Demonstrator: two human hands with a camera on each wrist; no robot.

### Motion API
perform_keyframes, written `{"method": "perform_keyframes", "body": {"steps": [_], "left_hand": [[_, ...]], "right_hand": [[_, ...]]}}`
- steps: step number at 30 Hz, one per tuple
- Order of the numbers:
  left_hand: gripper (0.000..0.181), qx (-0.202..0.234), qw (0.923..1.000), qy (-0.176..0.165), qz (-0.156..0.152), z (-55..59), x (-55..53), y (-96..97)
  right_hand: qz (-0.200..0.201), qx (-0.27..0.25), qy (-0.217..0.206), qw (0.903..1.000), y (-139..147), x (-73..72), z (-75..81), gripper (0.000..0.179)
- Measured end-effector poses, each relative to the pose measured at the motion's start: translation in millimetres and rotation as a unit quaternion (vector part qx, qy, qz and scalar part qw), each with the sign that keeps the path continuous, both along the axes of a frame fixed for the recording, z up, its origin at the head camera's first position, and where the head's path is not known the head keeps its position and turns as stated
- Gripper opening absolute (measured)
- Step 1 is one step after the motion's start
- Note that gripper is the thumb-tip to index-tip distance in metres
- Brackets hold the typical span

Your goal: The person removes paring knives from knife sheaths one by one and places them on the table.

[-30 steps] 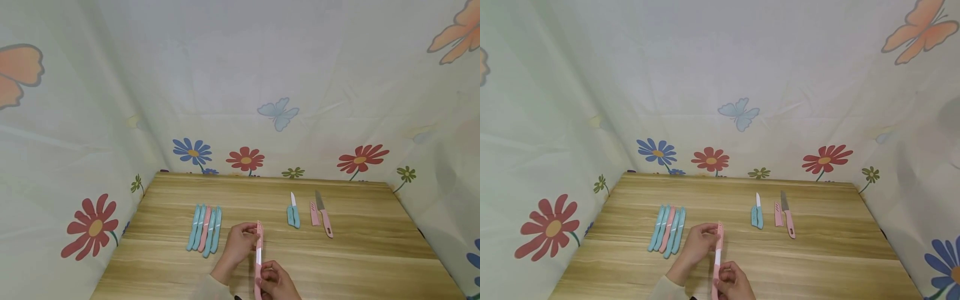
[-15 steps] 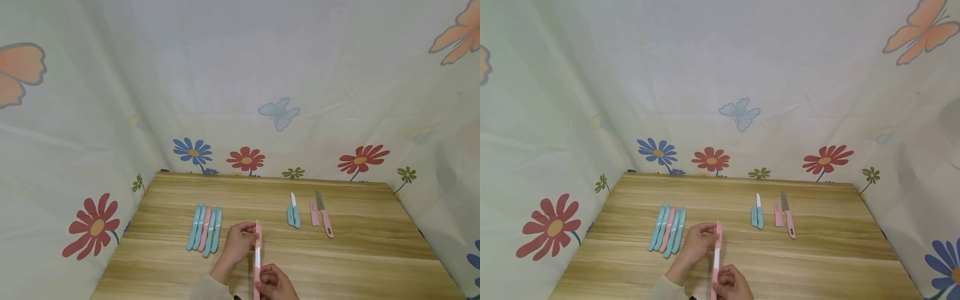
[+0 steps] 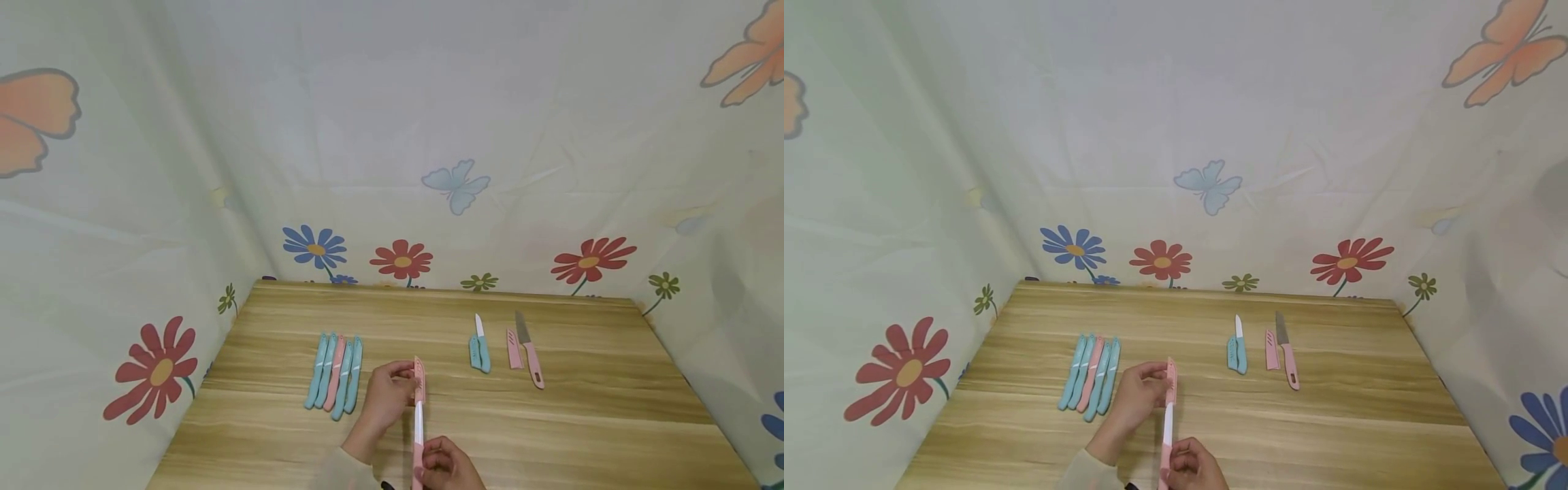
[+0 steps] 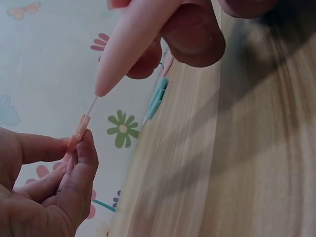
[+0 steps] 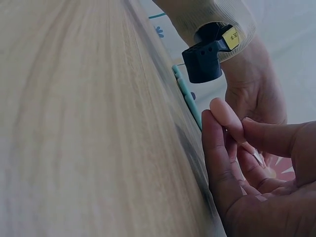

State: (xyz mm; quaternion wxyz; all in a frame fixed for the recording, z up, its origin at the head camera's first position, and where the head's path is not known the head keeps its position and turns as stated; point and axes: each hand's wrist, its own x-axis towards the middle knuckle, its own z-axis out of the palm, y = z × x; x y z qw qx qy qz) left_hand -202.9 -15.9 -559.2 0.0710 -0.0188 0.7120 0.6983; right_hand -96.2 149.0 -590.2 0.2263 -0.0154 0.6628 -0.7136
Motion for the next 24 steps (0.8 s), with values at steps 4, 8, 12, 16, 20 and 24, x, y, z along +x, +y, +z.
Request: {"method": "perform_keyframes", "body": {"steps": [4, 8, 12, 16, 20, 24], "left_hand": [[0.029, 0.005, 1.0, -0.005, 0.005, -0.4, -0.6, -0.9], [0.032, 0.011, 0.9999, -0.005, 0.01, 0.8, -0.6, -2.0], [0.035, 0.016, 0.9998, -0.007, 0.013, 2.2, -1.0, -2.7], [0.034, 0.016, 0.9997, -0.01, 0.018, 2.6, -1.5, -3.6], [0.034, 0.009, 0.9997, -0.007, 0.021, 1.1, -1.8, -5.1], [0.034, 0.003, 0.9998, -0.008, 0.019, 0.1, -1.6, -6.0]], "right_hand": [[-0.001, -0.007, -0.007, 1.0, 0.7, -0.4, -2.0, 0.05], [-0.004, -0.015, -0.011, 0.9998, 1.3, -0.6, -3.4, 0.057], [-0.006, -0.015, -0.011, 0.9998, 2.1, 0.1, -3.9, 0.057], [-0.003, -0.015, -0.011, 0.9998, 2.8, 0.7, -4.7, 0.056], [0.0, -0.014, -0.006, 0.9999, 3.7, 1.3, -4.9, 0.057], [-0.005, -0.007, 0.0, 1.0, 4.5, 1.9, -2.4, 0.054]]}}
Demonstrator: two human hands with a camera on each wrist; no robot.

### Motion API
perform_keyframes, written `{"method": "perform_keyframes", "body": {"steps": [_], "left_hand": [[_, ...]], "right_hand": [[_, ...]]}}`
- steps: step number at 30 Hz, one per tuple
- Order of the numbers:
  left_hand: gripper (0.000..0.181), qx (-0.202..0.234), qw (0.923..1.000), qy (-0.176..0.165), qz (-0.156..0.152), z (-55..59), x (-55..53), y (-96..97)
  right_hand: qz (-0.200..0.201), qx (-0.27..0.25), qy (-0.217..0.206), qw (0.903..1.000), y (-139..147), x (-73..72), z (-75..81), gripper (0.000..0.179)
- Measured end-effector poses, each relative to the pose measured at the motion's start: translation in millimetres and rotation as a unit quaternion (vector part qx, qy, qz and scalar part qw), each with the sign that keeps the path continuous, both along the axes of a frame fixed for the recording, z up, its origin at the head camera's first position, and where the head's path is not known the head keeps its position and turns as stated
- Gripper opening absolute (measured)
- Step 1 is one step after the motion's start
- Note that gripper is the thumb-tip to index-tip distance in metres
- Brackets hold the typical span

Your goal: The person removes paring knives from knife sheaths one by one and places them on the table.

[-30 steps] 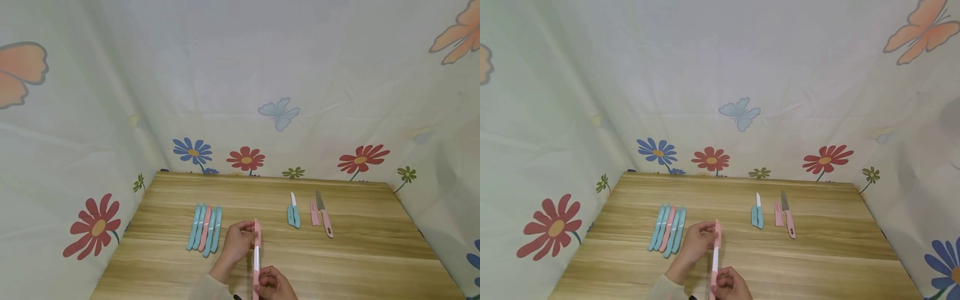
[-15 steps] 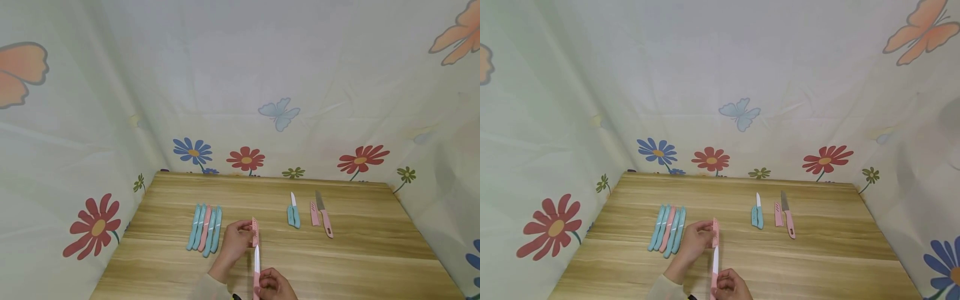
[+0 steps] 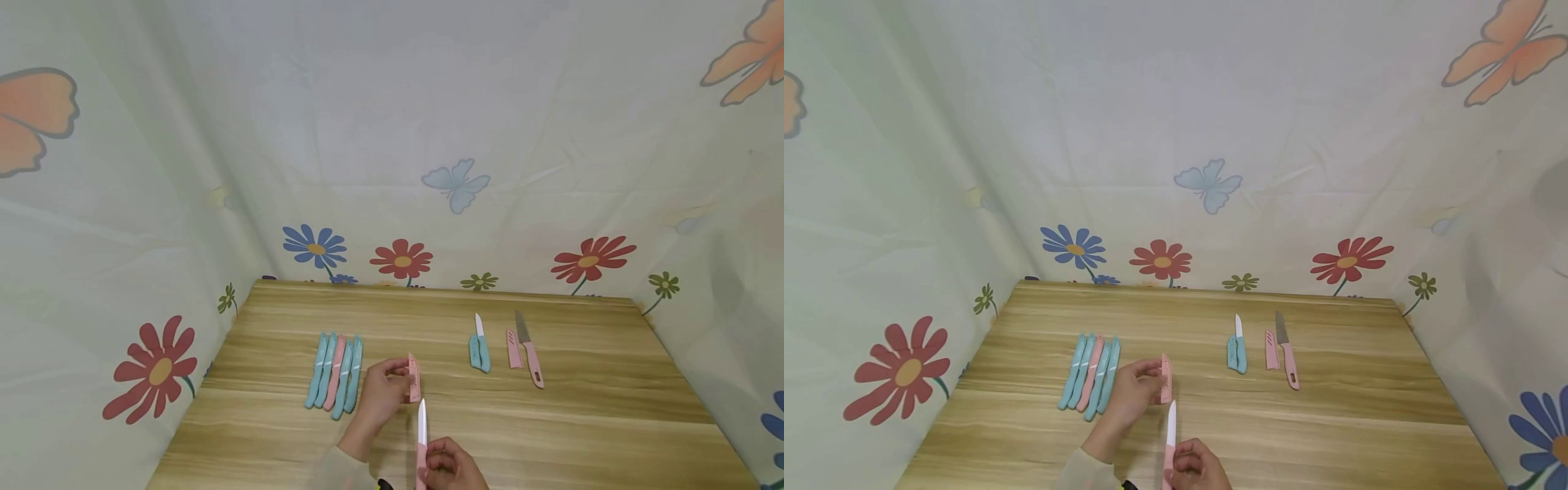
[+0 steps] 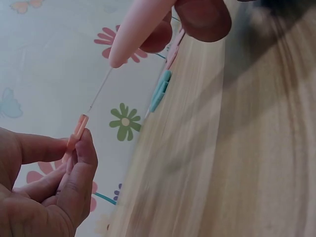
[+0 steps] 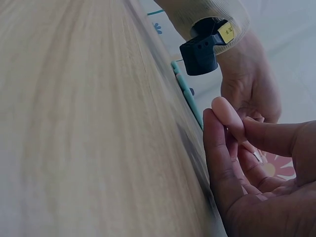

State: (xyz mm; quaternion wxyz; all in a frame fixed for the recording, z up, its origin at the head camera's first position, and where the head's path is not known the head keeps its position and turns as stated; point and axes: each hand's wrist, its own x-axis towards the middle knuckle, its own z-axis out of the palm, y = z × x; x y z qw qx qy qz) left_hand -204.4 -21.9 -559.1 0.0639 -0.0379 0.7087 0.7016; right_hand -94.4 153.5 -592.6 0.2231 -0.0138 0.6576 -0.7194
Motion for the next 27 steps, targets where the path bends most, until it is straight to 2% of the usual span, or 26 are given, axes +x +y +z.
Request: {"method": "perform_keyframes", "body": {"steps": [11, 20, 27], "left_hand": [[0.032, 0.004, 0.9998, -0.013, -0.013, -2.4, 2.8, -0.5], [0.031, 0.005, 0.9998, -0.011, -0.014, -1.5, 6.1, 1.0], [0.029, 0.003, 0.9999, -0.001, -0.015, -4.4, 7.1, 1.3]], "right_hand": [[0.005, -0.01, 0.011, 0.9999, 2, -3.2, 5.5, 0.053], [-0.014, 0.014, -0.018, 0.9996, 4, -6.9, 14.0, 0.041], [-0.026, 0.023, -0.025, 0.9991, 7, -13.0, 20.8, 0.042]]}}
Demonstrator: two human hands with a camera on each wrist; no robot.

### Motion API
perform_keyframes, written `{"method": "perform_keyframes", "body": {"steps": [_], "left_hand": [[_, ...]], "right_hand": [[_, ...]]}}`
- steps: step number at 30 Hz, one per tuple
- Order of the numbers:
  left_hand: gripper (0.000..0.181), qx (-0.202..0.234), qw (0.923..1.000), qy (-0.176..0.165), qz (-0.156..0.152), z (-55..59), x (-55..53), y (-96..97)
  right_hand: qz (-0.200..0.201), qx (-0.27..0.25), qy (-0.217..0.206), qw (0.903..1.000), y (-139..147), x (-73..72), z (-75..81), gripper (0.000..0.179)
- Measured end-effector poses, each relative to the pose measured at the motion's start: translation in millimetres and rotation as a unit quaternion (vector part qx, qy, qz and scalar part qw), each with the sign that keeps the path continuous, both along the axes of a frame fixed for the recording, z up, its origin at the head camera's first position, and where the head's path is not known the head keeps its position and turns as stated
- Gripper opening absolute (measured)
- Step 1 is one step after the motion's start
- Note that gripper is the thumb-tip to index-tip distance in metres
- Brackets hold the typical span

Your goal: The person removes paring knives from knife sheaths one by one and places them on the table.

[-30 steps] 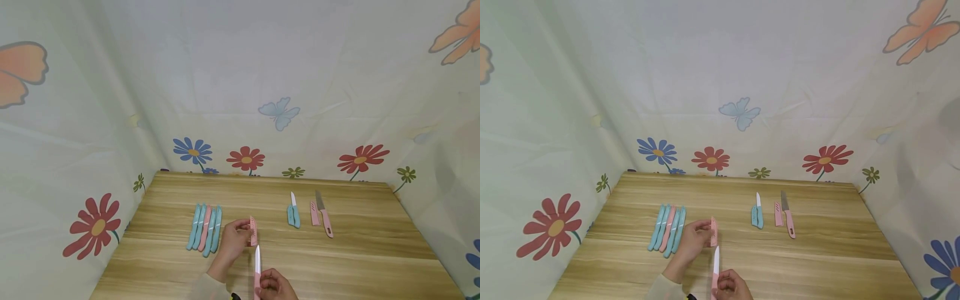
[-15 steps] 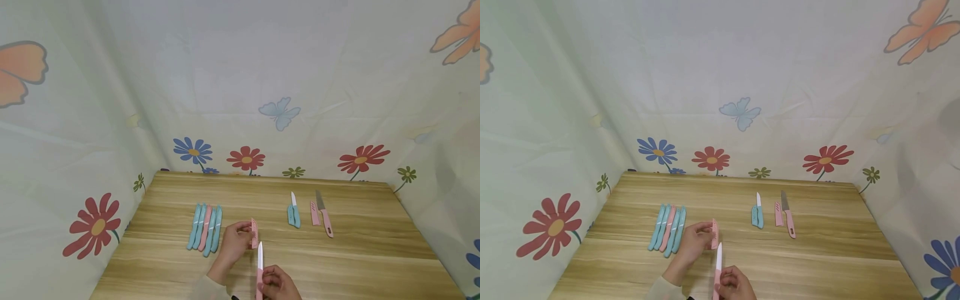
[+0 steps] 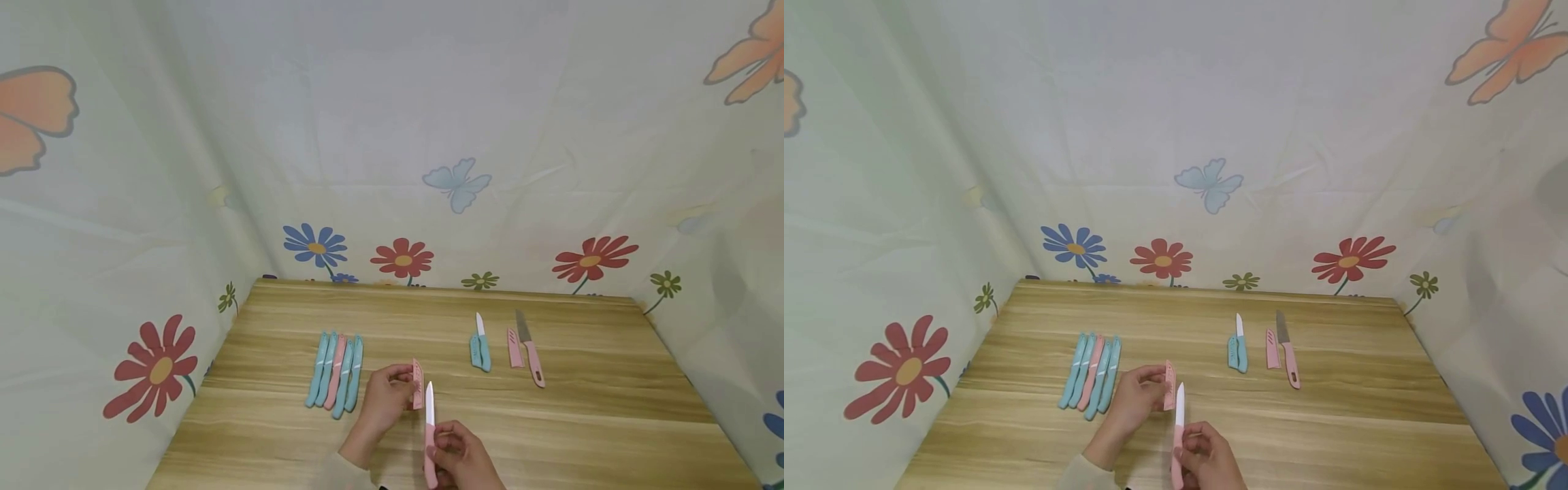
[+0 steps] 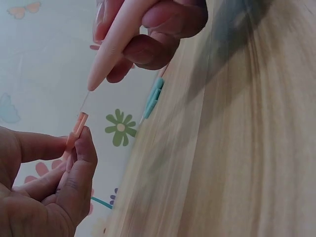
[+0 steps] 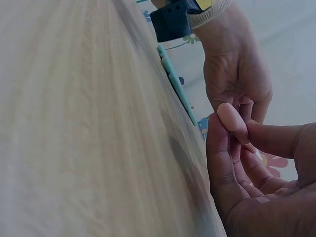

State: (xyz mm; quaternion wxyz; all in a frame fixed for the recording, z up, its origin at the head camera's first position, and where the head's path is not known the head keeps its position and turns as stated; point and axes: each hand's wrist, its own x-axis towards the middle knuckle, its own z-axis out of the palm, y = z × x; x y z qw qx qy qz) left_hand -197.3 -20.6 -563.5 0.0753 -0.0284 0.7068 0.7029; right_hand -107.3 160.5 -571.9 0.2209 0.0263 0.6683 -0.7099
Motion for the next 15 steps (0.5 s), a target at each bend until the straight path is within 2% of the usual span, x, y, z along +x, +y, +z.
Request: {"method": "perform_keyframes", "body": {"steps": [10, 15], "left_hand": [[0.031, -0.022, 0.9997, 0.005, 0.006, 1.3, -2.2, -0.6], [0.031, -0.017, 0.9998, 0.005, 0.008, 0.1, -4.2, -1.5]], "right_hand": [[-0.045, 0.015, 0.014, 0.9988, 4, -18.5, 14.6, 0.042], [-0.07, 0.021, 0.016, 0.9972, 4, -27.8, 19.6, 0.04]]}}
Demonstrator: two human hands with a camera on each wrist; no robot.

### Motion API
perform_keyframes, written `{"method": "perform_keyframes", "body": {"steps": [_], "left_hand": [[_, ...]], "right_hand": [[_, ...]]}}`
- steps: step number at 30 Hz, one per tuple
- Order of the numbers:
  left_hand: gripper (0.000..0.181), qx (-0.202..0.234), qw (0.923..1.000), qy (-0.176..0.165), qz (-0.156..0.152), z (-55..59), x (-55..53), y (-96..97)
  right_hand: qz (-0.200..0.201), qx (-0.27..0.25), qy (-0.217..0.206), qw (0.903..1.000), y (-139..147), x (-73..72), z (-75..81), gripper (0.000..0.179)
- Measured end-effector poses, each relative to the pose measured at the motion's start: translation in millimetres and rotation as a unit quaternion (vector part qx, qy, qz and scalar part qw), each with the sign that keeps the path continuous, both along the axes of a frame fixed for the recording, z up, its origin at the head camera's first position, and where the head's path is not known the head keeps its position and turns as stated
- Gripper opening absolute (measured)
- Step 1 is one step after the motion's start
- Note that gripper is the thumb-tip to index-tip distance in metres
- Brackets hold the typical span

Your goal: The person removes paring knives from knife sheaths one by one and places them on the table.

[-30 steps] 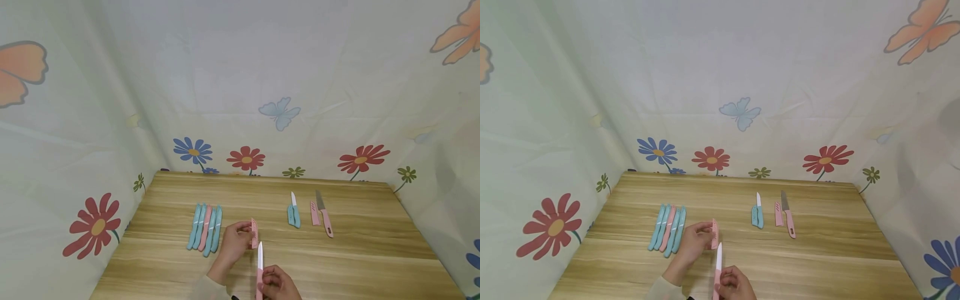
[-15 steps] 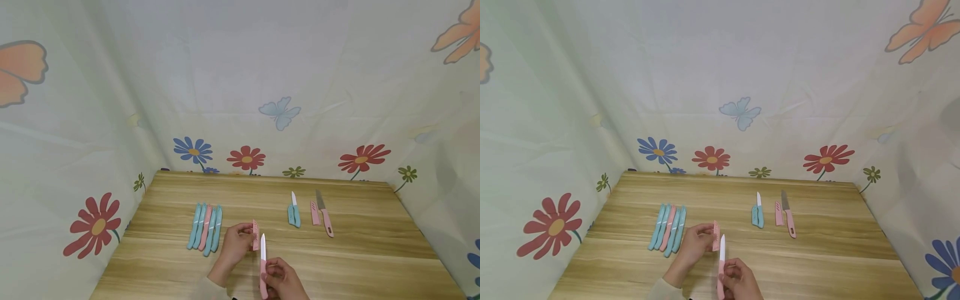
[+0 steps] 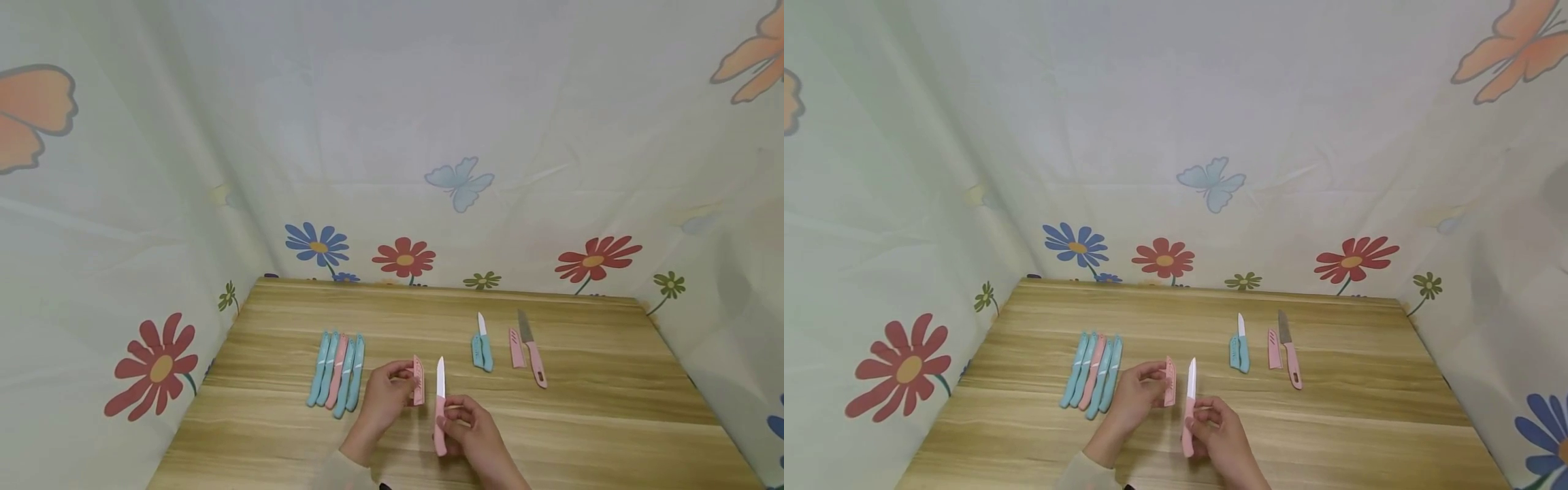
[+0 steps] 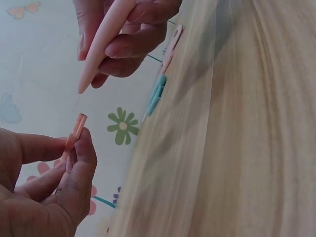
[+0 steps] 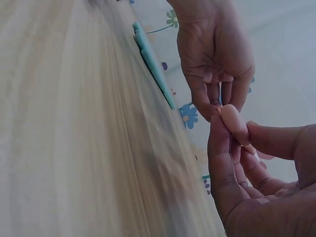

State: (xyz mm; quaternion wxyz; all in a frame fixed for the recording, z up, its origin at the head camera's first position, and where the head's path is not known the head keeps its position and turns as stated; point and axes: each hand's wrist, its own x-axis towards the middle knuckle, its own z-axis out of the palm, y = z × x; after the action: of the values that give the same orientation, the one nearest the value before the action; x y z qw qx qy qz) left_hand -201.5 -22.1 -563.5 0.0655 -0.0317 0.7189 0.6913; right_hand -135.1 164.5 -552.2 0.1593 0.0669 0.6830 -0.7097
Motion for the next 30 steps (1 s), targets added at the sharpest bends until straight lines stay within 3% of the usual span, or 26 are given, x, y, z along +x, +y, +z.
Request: {"method": "perform_keyframes", "body": {"steps": [8, 19, 30], "left_hand": [[0.033, 0.001, 1.0, -0.004, -0.002, -1.5, -5.1, -1.5], [0.034, 0.005, 1.0, 0.001, -0.003, 0.9, -12.5, -0.7], [0.035, 0.019, 0.9998, 0.006, -0.007, 1.1, -14.2, 0.9]], "right_hand": [[-0.031, 0.033, 0.009, 0.9989, 0, -14.8, -2.2, 0.038], [-0.111, 0.092, 0.016, 0.9894, 4, -47.8, -8.0, 0.033], [-0.102, 0.241, 0.08, 0.9618, 8, -82.5, 2.3, 0.032]]}}
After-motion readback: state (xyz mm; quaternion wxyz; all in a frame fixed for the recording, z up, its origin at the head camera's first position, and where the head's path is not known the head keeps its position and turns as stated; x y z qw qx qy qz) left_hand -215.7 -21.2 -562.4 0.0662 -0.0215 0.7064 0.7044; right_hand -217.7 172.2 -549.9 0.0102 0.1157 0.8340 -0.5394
